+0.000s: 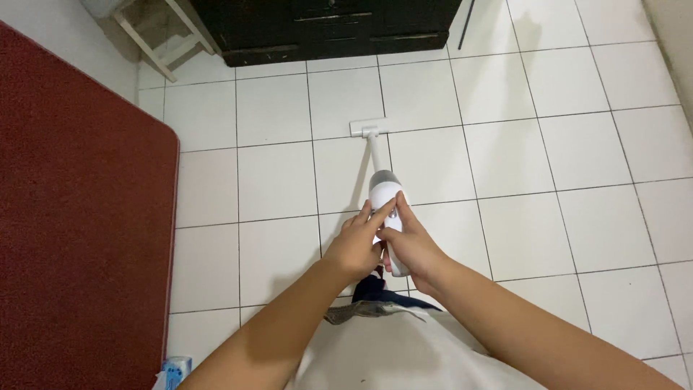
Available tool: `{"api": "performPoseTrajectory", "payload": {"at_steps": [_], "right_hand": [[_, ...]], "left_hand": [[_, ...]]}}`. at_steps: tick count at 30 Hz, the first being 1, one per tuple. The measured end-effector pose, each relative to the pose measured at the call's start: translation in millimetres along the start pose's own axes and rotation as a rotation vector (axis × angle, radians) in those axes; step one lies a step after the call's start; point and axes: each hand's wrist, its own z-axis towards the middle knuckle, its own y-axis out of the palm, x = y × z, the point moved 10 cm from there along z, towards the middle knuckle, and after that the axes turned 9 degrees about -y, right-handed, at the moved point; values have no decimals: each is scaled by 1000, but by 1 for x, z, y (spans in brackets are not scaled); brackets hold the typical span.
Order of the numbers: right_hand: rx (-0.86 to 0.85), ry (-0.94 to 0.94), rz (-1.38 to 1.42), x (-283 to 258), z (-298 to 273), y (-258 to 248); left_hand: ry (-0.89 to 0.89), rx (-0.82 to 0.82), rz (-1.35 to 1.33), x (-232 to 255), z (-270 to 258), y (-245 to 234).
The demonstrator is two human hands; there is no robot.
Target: Vacuuming a tiled floor using a handheld vacuum cleaner.
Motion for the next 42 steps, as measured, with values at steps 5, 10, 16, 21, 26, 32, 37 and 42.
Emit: {"api": "performPoseTrajectory", "payload": {"at_steps": [5,10,16,21,26,32,37,42], "right_hand": [[-2,-27,58,21,-23,-4],[0,-40,75,48,-72,-1],[85,2,-24,87,-146,7],[172,60,-7,103,-208,15],[158,-7,-48,109,-228,13],[152,-50,-51,96,-235,12],[111,-50,-40,99,-205,2],[44,49,-2,79,-162,-11]], "left_hand": [[102,30,-67,-9,-18,20],[171,38,-174,-6,-75,40],[291,-39,-370,-5,-148,65],[433,105,-342,-11,-189,93],[443,158,-355,-6,-209,90],[506,108,-409,5,-209,91],[496,94,-416,8,-179,89],[459,162,-251,17,-130,77]]}}
